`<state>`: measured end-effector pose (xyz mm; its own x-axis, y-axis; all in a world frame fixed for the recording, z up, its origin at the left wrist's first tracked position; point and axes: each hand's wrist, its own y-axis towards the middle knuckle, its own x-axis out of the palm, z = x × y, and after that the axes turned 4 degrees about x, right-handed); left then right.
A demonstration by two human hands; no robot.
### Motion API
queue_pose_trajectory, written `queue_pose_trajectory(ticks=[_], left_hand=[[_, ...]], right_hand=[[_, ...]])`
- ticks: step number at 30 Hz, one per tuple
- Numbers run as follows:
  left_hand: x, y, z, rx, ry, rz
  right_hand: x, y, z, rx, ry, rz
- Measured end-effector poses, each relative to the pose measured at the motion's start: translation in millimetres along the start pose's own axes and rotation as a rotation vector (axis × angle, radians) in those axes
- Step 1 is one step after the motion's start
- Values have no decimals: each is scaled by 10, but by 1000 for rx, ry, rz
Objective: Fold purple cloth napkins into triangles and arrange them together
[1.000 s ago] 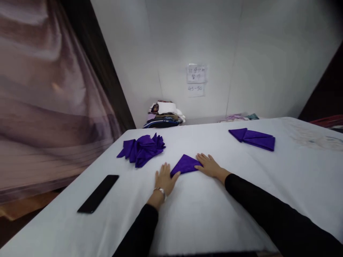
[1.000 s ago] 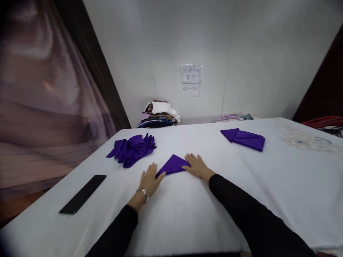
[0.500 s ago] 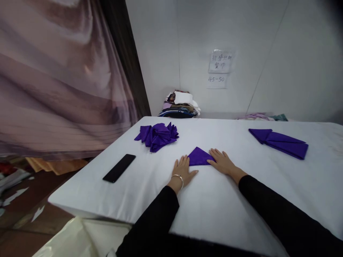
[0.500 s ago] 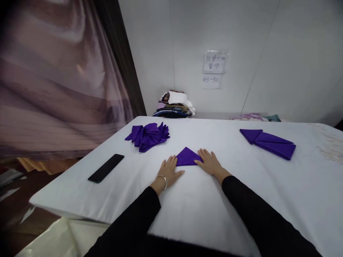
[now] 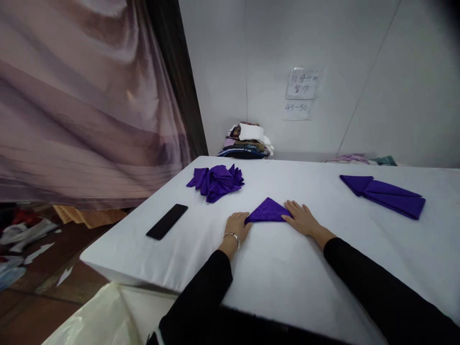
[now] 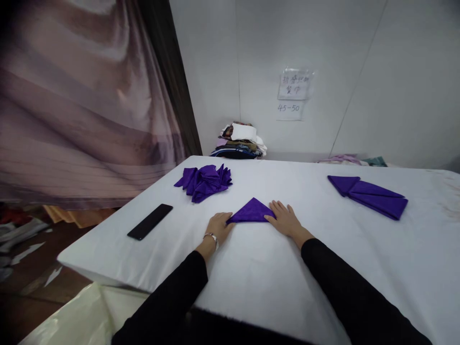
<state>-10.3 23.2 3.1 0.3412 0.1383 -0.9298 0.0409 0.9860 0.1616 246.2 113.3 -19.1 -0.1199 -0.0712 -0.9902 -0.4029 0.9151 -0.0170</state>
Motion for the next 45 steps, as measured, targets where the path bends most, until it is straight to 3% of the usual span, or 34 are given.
queue_pose_trajectory(ticks=[6, 15, 18, 20, 24, 29, 38, 41, 45], left_hand=[[-20, 80, 18, 10, 17, 26], [-90, -86, -91, -2, 11, 83], [-97, -8, 8, 20, -35, 129], [-66, 124, 147, 111, -87, 146], [107, 443, 435, 300, -51, 35], [361, 617, 488, 310, 111, -174], [396, 631, 455, 298, 177, -194], [426, 650, 447, 297, 202, -207], [484, 677, 424, 323, 279, -229]], right_hand=[[54, 19, 23, -2, -4, 17], [118, 29, 48, -24, 10, 56], [147, 43, 63, -28, 18, 65], [167, 55, 72, -30, 17, 75], [191, 73, 89, -33, 9, 89], [167, 71, 74, -44, 24, 88], [-47, 54, 18, -3, 91, -21], [-171, 65, -132, 17, 121, 8], [-280, 130, -551, -180, 197, 85]])
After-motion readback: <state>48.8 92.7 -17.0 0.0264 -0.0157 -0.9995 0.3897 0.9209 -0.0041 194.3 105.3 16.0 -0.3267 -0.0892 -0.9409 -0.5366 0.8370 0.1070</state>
